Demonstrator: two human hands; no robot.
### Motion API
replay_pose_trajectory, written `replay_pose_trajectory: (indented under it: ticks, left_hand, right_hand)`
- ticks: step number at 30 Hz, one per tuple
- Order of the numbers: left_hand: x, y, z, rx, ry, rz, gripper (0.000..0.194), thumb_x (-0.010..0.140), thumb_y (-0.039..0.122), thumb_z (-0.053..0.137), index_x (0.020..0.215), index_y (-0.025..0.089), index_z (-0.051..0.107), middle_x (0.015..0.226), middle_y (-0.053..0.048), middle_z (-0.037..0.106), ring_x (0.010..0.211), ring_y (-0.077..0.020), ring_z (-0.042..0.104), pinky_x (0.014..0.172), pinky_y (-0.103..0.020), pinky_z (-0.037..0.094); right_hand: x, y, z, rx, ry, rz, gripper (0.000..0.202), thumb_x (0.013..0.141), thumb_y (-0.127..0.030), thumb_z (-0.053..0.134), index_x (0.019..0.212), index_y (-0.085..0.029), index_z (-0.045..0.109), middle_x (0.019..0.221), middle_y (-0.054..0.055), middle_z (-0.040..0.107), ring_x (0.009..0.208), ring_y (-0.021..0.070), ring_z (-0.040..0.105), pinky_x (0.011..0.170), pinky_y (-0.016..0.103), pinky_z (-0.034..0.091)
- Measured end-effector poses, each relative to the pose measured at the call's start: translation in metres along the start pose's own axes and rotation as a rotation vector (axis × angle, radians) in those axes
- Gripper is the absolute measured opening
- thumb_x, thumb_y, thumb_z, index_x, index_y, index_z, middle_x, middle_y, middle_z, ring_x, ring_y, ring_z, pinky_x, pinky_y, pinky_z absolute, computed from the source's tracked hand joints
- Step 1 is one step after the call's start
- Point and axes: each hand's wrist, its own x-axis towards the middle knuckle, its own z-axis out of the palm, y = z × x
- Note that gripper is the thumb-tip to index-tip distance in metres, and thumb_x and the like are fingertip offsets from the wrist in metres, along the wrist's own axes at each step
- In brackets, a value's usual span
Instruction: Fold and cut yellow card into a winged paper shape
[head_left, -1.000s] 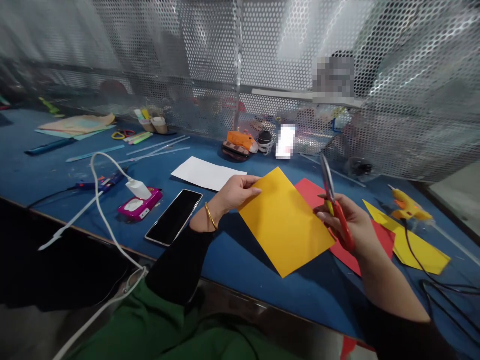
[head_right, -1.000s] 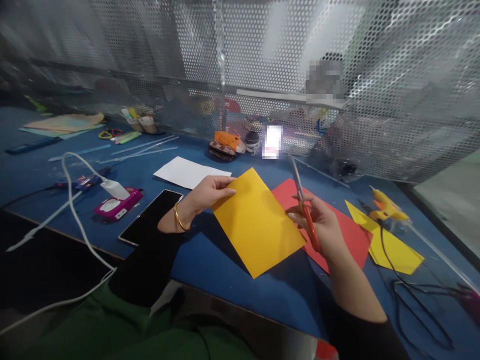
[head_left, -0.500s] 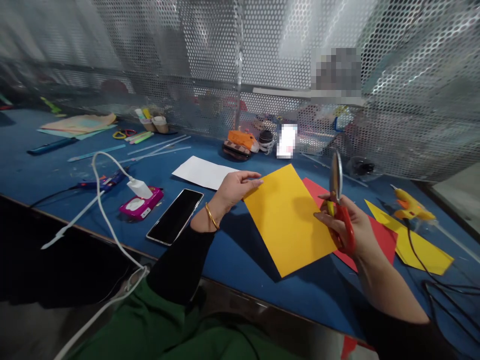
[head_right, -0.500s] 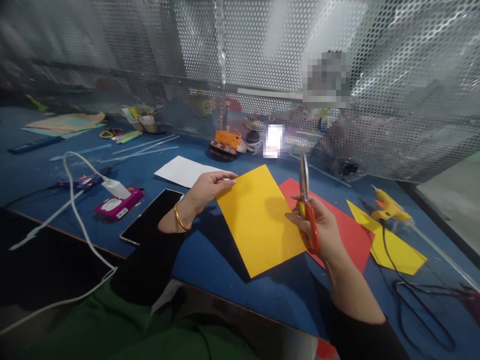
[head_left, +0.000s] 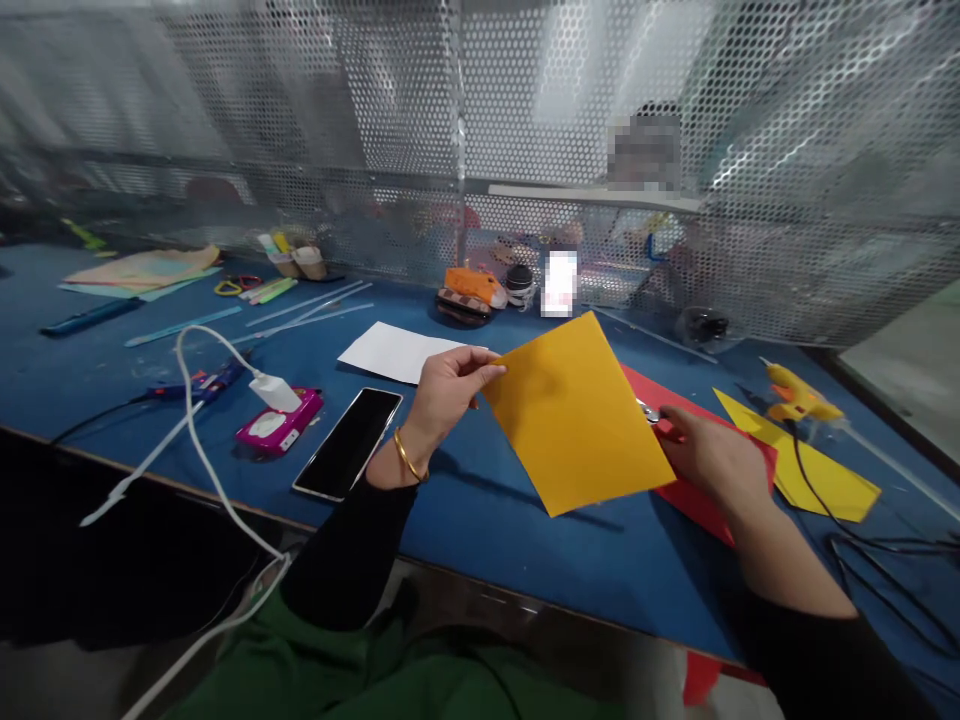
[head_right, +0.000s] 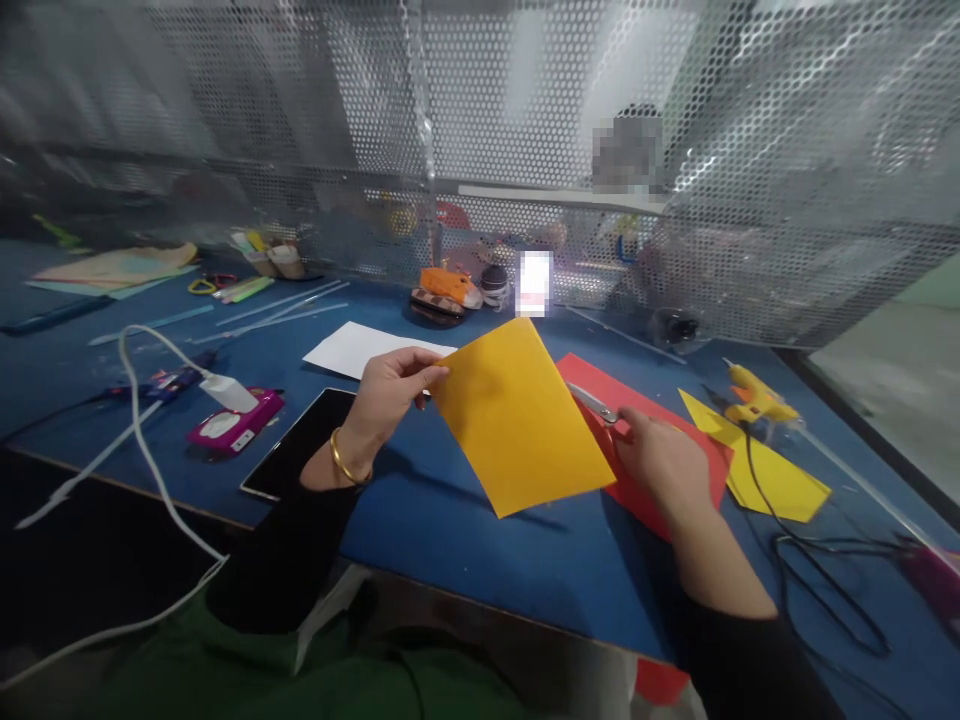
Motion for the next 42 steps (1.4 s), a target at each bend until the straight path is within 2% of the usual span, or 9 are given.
replay_pose_trajectory:
  ticks: [4, 7, 11, 13, 16, 21, 26, 32, 42]
  left_hand:
    - [-0.023, 0.008, -0.003, -0.03, -0.017, 0.227, 0.006, 0.074, 0.025, 0.077, 0.078, 0.022, 0.075, 0.068, 0.002, 0.069, 0.059, -0.0106, 0.06, 0.058, -0.025, 0.053]
    - [-0.041, 0.01, -0.006, -0.008, 0.021, 0.333, 0.004, 0.08, 0.024, 0.077, 0.083, 0.024, 0.075, 0.08, 0.0, 0.075, 0.073, -0.0153, 0.069, 0.074, -0.031, 0.058]
    - [-0.061, -0.002, -0.009, -0.003, -0.016, 0.396, 0.007, 0.086, 0.021, 0.073, 0.089, 0.027, 0.076, 0.096, 0.001, 0.079, 0.094, -0.0205, 0.074, 0.09, -0.038, 0.058]
    - [-0.069, -0.012, -0.013, -0.004, -0.07, 0.361, 0.008, 0.086, 0.02, 0.073, 0.087, 0.027, 0.076, 0.096, 0.001, 0.079, 0.096, -0.0211, 0.074, 0.093, -0.039, 0.058]
    - [-0.08, -0.027, -0.024, 0.043, -0.218, 0.258, 0.007, 0.086, 0.02, 0.072, 0.085, 0.026, 0.076, 0.097, -0.002, 0.079, 0.104, -0.0226, 0.073, 0.099, -0.041, 0.056]
    - [-0.094, -0.038, -0.045, 0.149, -0.357, 0.175, 0.009, 0.087, 0.02, 0.07, 0.086, 0.024, 0.077, 0.099, -0.005, 0.079, 0.11, -0.0216, 0.072, 0.102, -0.039, 0.054]
    - [-0.098, -0.043, -0.054, 0.272, -0.488, 0.198, 0.01, 0.089, 0.019, 0.068, 0.088, 0.023, 0.077, 0.099, -0.006, 0.079, 0.11, -0.0214, 0.072, 0.101, -0.038, 0.055]
    - [-0.104, -0.042, -0.06, 0.762, -0.4, 0.507, 0.016, 0.085, 0.029, 0.075, 0.098, 0.019, 0.073, 0.105, -0.008, 0.076, 0.105, -0.0255, 0.068, 0.094, -0.045, 0.053]
    - [-0.126, -0.038, -0.058, 0.944, -0.281, 0.547, 0.01, 0.09, 0.021, 0.07, 0.08, 0.023, 0.071, 0.083, 0.004, 0.074, 0.085, -0.016, 0.066, 0.102, -0.043, 0.039]
  right_hand:
    - [-0.003, 0.003, -0.002, -0.128, -0.003, -0.066, 0.021, 0.058, -0.034, 0.08, 0.076, -0.028, 0.073, 0.067, 0.005, 0.065, 0.061, 0.0238, 0.058, 0.058, 0.034, 0.04]
    - [-0.015, -0.011, -0.011, -0.109, -0.002, -0.149, 0.013, 0.068, -0.04, 0.074, 0.073, -0.028, 0.072, 0.075, 0.006, 0.069, 0.071, 0.0262, 0.065, 0.07, 0.04, 0.048]
    - [-0.053, -0.043, -0.028, 0.0, 0.197, -0.255, 0.038, 0.099, -0.048, 0.037, 0.112, -0.031, 0.068, 0.119, 0.007, 0.07, 0.117, 0.0305, 0.062, 0.099, 0.049, 0.046]
    - [-0.073, -0.055, -0.028, 0.039, 0.112, -0.489, 0.042, 0.094, -0.048, 0.053, 0.133, -0.034, 0.059, 0.135, 0.007, 0.063, 0.128, 0.0346, 0.056, 0.108, 0.053, 0.042]
    - [-0.094, -0.06, -0.013, -0.149, -0.024, -0.829, 0.059, 0.087, -0.033, 0.07, 0.142, -0.035, 0.05, 0.136, 0.009, 0.063, 0.125, 0.0354, 0.059, 0.106, 0.055, 0.044]
    - [-0.106, -0.048, 0.013, -0.288, 0.11, -0.844, 0.035, 0.089, -0.024, 0.067, 0.123, -0.028, 0.058, 0.112, 0.01, 0.073, 0.11, 0.0305, 0.068, 0.09, 0.049, 0.054]
    - [-0.109, -0.038, 0.018, -0.368, -0.193, -1.055, 0.032, 0.096, -0.013, 0.053, 0.126, -0.021, 0.061, 0.122, 0.011, 0.072, 0.117, 0.0272, 0.066, 0.094, 0.044, 0.055]
    - [-0.112, -0.029, 0.026, -0.309, -0.283, -1.009, 0.031, 0.097, -0.01, 0.05, 0.124, -0.016, 0.064, 0.118, 0.01, 0.074, 0.107, 0.0234, 0.07, 0.087, 0.038, 0.059]
    - [-0.1, -0.024, 0.017, -0.145, -0.397, -0.869, 0.026, 0.096, -0.016, 0.057, 0.118, -0.022, 0.068, 0.115, 0.006, 0.075, 0.106, 0.0211, 0.07, 0.09, 0.036, 0.057]
